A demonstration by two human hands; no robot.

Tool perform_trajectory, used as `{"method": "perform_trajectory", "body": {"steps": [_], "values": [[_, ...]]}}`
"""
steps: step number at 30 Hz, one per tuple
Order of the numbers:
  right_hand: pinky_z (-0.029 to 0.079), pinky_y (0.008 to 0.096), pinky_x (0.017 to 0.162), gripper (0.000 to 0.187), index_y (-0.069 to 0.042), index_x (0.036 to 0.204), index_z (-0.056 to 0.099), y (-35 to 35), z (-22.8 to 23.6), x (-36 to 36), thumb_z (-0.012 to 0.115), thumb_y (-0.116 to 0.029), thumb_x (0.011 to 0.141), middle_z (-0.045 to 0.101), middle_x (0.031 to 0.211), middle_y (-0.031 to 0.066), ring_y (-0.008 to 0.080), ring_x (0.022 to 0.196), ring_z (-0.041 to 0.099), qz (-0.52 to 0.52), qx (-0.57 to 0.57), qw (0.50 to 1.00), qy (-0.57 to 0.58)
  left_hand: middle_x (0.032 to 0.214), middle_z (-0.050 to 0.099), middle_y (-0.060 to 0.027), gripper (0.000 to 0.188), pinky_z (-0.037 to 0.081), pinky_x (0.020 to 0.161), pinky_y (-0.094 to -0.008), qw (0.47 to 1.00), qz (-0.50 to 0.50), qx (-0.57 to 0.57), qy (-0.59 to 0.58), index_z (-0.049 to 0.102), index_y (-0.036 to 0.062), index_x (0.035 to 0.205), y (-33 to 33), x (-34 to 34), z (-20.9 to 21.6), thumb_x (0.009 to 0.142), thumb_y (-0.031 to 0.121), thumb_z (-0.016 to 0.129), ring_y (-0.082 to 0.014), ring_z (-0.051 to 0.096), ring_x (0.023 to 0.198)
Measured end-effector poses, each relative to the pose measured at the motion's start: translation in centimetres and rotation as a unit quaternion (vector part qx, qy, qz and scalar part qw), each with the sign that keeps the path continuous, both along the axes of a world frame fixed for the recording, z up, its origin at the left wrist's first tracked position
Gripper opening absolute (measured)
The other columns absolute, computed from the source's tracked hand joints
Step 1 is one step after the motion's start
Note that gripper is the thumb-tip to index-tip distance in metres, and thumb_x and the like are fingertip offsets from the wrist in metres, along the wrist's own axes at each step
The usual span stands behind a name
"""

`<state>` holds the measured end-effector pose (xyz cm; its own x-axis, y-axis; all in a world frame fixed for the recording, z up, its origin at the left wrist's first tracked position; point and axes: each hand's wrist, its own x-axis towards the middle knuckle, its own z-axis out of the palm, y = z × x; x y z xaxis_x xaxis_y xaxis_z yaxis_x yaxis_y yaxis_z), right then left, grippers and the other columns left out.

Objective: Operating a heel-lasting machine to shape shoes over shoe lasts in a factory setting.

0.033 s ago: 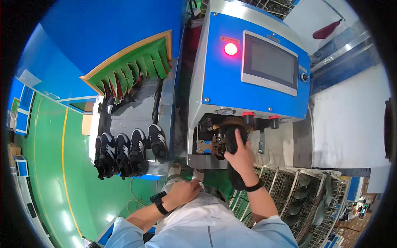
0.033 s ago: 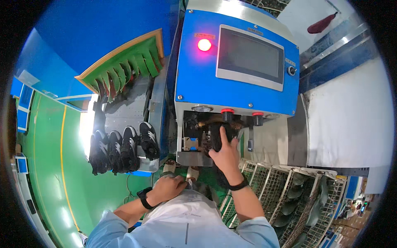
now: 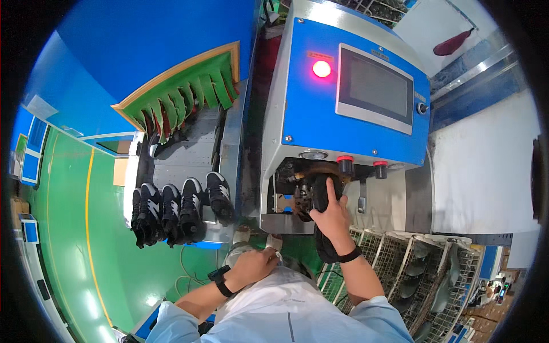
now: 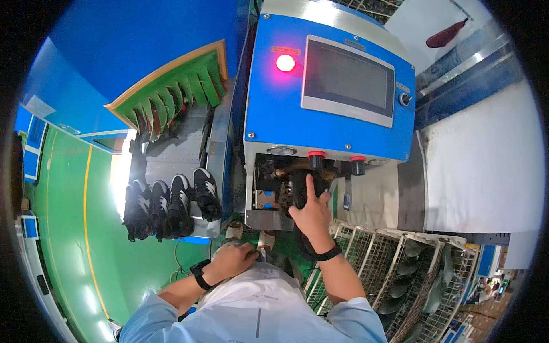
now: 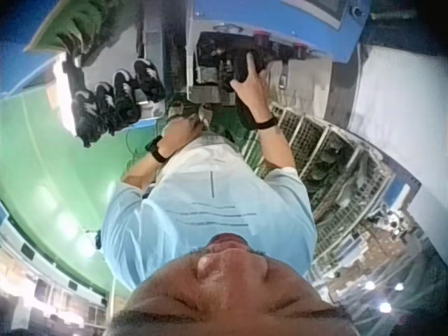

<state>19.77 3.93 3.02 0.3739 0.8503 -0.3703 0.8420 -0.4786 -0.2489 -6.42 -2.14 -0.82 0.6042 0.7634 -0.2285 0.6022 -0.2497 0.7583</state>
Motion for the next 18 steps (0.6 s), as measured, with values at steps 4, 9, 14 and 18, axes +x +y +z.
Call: {"method": "perform_trajectory", "body": {"steps": [4,9,14,18], "values": [[0.058,0.0518,0.072,0.093,-0.022,0.163,0.019,0.9,-3.4,0.6,0.069,-0.038,0.086,0.039,0.140,0.0437,0.0525,0.089,0.066,0.023,0.103,0.994,-0.034,0.071,0.068,-0.0196,0.031,0.053,0.062,-0.0528,0.999,0.039,-0.023,-0.023,0.065,0.0058,0.090,0.4,-1.2,-0.7,0.097,0.036,0.062,-0.0421,0.068,0.068],[0.055,0.0566,0.080,0.095,-0.018,0.163,0.017,1.1,-5.2,-0.7,0.070,-0.031,0.085,0.038,0.140,0.0410,0.0571,0.101,0.061,-0.045,0.173,0.979,-0.096,0.074,0.069,-0.0196,0.029,0.053,0.065,-0.0539,0.997,0.065,-0.023,-0.028,0.063,0.0054,0.100,1.4,-1.2,-1.0,0.098,0.034,0.060,-0.0430,0.068,0.073],[0.056,0.0521,0.071,0.102,-0.022,0.164,0.012,0.5,-4.8,-1.8,0.074,-0.026,0.084,0.042,0.131,0.0362,0.0507,0.088,0.064,-0.067,0.193,0.975,-0.093,0.078,0.070,-0.0201,0.027,0.054,0.067,-0.0541,0.999,0.021,-0.018,-0.030,0.061,0.0053,0.106,2.1,-1.5,-1.2,0.100,0.032,0.058,-0.0422,0.069,0.075],[0.056,0.0517,0.073,0.103,-0.021,0.164,0.012,-0.5,-5.3,-2.2,0.075,-0.025,0.083,0.039,0.136,0.0380,0.0507,0.091,0.064,-0.076,0.252,0.959,-0.106,0.078,0.070,-0.0201,0.026,0.054,0.067,-0.0539,0.999,0.005,-0.020,-0.035,0.062,0.0055,0.107,2.1,-1.1,-1.2,0.100,0.030,0.057,-0.0422,0.069,0.075]]}}
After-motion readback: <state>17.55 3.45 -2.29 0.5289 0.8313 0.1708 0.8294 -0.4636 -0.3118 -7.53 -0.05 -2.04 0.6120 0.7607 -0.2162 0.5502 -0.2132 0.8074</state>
